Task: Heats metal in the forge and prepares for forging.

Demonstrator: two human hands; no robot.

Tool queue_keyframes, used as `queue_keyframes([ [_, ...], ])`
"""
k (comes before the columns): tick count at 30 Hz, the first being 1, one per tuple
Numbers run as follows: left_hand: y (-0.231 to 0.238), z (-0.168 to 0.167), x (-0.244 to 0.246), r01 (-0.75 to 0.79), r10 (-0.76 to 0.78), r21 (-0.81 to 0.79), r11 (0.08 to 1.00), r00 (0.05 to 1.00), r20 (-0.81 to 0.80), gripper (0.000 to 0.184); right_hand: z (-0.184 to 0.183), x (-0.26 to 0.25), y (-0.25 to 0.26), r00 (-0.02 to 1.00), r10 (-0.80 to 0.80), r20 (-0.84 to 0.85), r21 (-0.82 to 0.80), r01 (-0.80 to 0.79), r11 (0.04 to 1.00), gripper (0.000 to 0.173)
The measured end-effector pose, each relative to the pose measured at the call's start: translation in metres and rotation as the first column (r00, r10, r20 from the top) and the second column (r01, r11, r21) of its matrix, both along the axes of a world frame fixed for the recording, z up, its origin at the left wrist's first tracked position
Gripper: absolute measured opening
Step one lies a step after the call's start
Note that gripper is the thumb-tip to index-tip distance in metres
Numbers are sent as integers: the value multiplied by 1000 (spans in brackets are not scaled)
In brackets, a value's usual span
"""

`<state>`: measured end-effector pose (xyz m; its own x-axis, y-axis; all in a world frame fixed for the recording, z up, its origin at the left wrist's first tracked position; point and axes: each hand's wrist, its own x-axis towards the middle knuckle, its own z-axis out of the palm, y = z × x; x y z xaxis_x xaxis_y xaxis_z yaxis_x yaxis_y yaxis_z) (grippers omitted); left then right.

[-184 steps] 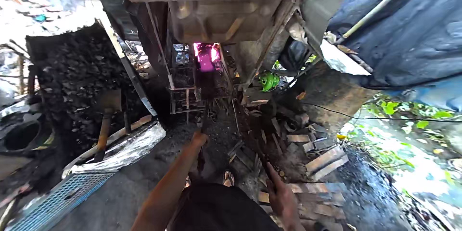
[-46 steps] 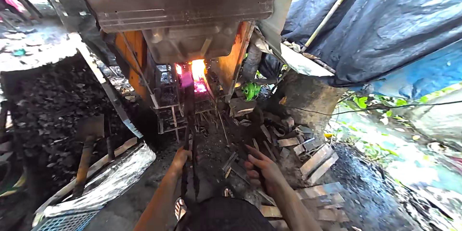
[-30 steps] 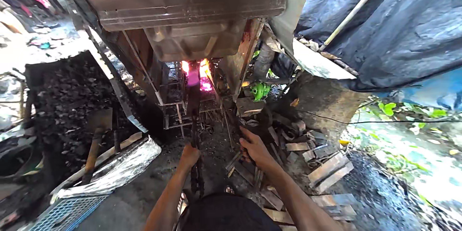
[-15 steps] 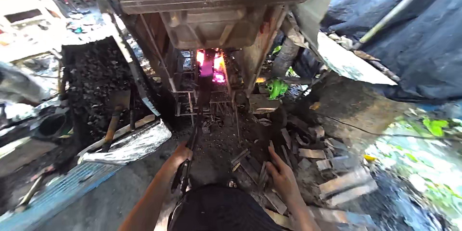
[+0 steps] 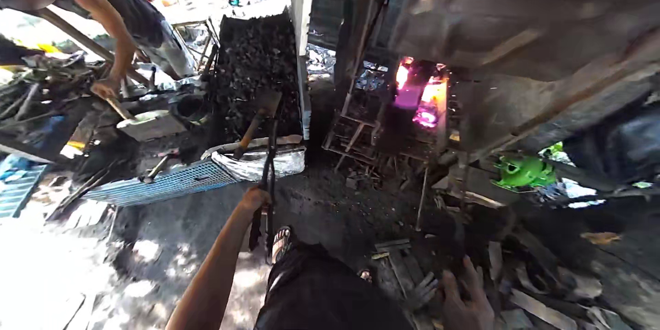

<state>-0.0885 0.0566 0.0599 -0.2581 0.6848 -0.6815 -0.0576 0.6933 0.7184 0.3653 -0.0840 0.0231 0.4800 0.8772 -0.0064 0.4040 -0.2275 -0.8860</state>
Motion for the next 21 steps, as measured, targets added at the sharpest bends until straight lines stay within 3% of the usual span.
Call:
queue_keyframes([
  [6,117,-33,-143,65,-69,-22,998,949,-306,36,14,-106,24,992,-127,22,-39,128,991,58],
  [9,176,-61,-212,142,-127,4,990,901,-415,45,31,-153,32,983,-183,6,-64,183,981,58],
  [11,208,-78,-247,206,-176,-9,978,809,-561,63,41,-175,36,977,-211,34,-81,214,974,56],
  [14,246,-89,-246,286,-320,-180,941,585,-745,79,57,-193,32,956,-288,61,-144,293,945,53],
  [18,248,-118,-214,448,-616,-444,776,390,-684,74,64,-200,20,930,-368,17,-215,363,907,54],
  [21,243,-154,-198,438,-660,-529,727,233,-714,79,69,-204,6,926,-364,101,-231,378,896,55],
])
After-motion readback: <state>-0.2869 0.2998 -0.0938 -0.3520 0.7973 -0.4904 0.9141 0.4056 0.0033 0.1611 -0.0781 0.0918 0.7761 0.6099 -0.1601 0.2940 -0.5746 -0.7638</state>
